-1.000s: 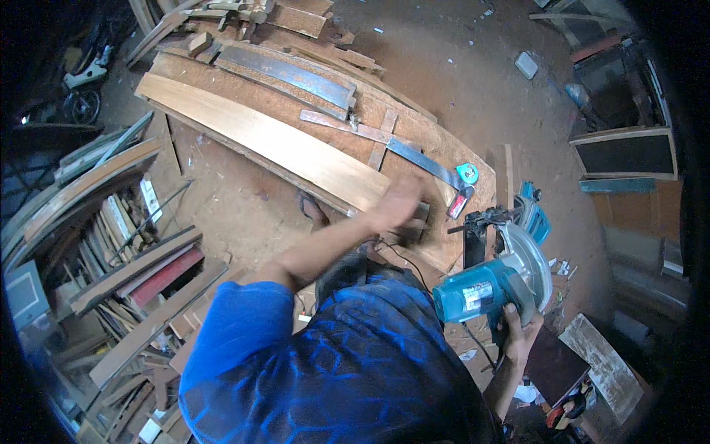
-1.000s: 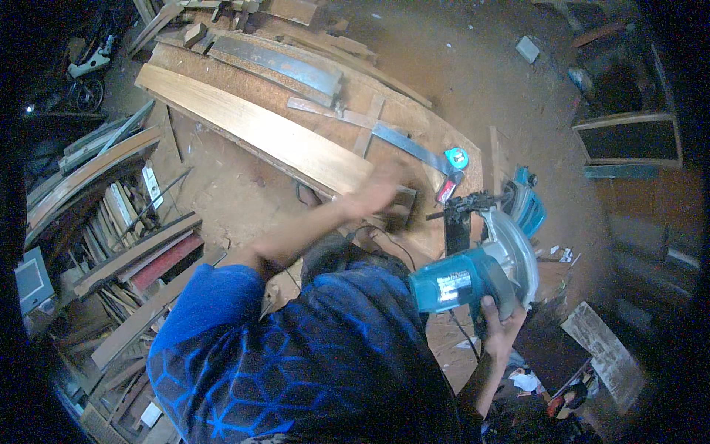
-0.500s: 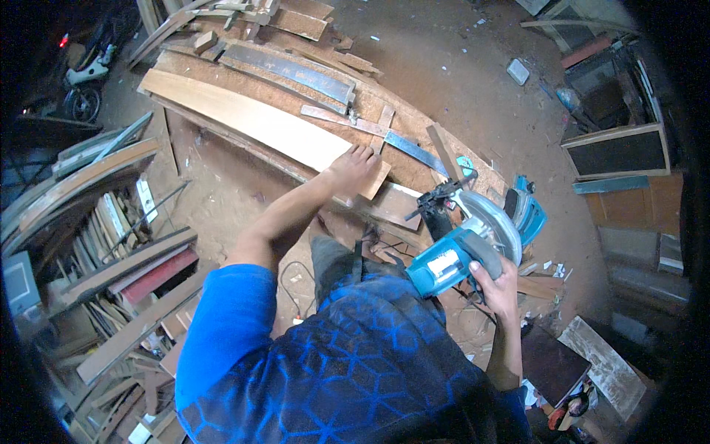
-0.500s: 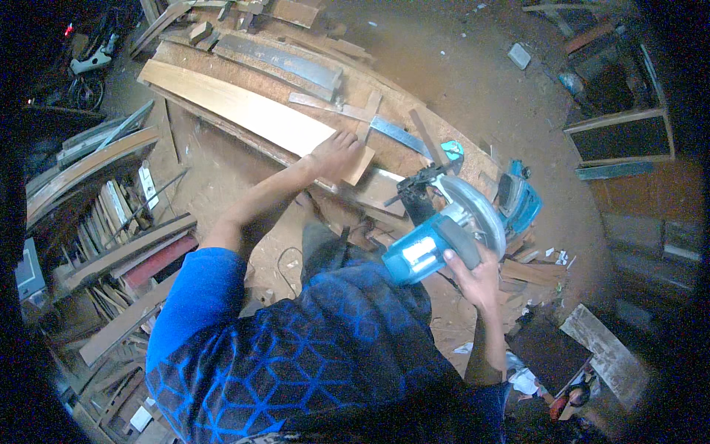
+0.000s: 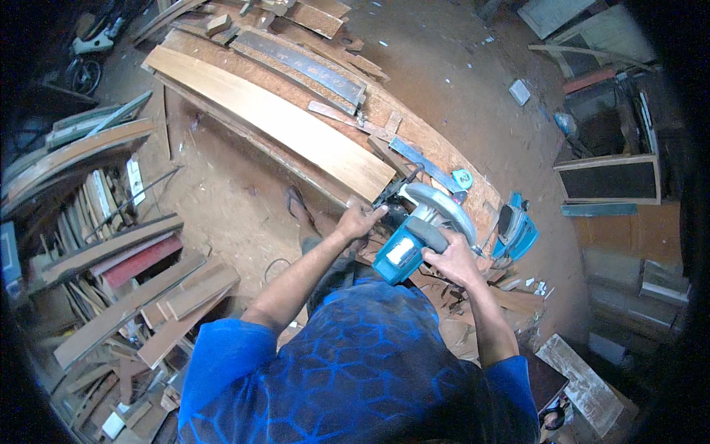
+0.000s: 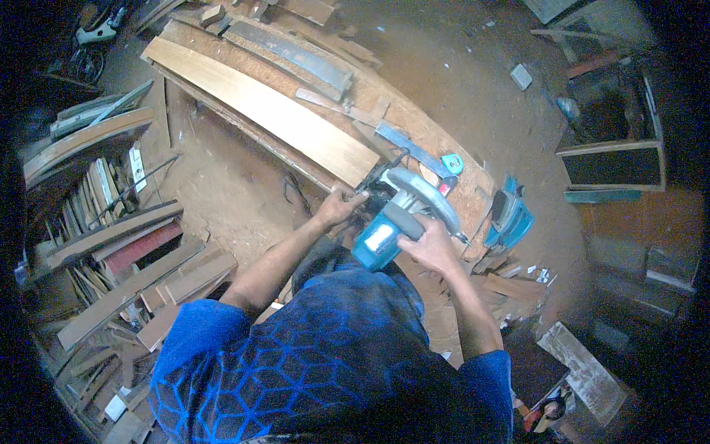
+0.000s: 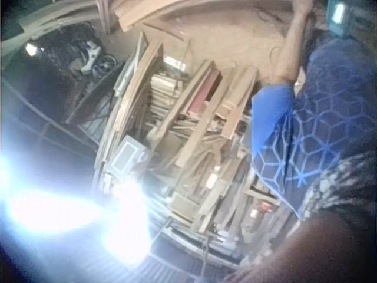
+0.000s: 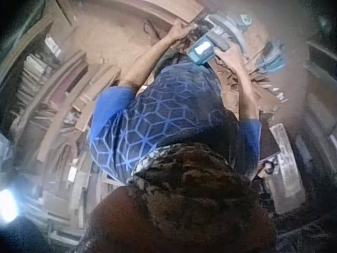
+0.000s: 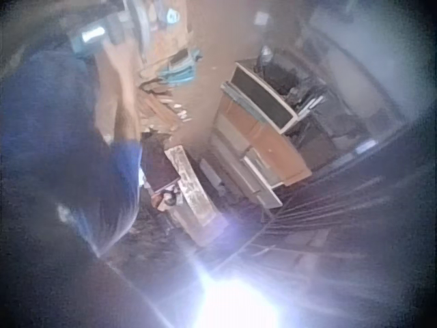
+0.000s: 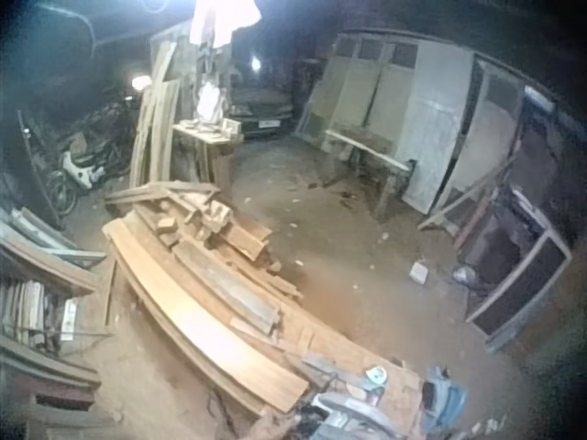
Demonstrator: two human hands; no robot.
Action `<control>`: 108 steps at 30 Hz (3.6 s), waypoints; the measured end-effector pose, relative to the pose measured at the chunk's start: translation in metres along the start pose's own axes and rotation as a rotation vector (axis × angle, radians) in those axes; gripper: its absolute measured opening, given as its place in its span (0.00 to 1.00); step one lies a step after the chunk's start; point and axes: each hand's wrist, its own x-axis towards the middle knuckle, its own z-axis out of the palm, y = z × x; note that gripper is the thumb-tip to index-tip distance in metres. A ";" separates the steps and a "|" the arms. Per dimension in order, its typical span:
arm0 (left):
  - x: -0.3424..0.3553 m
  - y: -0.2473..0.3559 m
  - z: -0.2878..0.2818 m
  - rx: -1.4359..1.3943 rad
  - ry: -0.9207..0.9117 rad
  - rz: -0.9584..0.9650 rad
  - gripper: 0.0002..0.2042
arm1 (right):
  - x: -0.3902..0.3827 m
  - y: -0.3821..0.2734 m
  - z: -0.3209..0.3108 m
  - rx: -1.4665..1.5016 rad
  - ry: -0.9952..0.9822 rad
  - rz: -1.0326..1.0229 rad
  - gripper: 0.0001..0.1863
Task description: The person uses a circular saw to cut a long wooden plank into smaller pieces. They measure the wood with a metal ruler, mark the cut lines, and then perform the cuts. The person handles the wood pieces, moving them aside after cutting.
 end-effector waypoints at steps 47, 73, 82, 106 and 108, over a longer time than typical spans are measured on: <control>0.079 -0.058 -0.068 -0.086 0.214 -0.041 0.30 | 0.099 -0.095 0.048 -0.319 -0.079 -0.180 0.29; 0.106 -0.079 -0.151 -0.467 0.126 0.089 0.16 | 0.148 -0.110 0.072 -0.028 -0.097 -0.375 0.17; 0.096 -0.031 -0.170 -0.286 0.082 0.054 0.16 | 0.163 -0.099 0.095 0.027 0.145 -0.357 0.10; 0.081 -0.013 -0.171 -0.210 0.015 0.101 0.17 | 0.153 -0.103 0.119 -0.005 0.222 -0.359 0.13; 0.081 -0.015 -0.170 -0.215 0.007 0.110 0.17 | 0.146 -0.101 0.107 -0.017 0.152 -0.363 0.13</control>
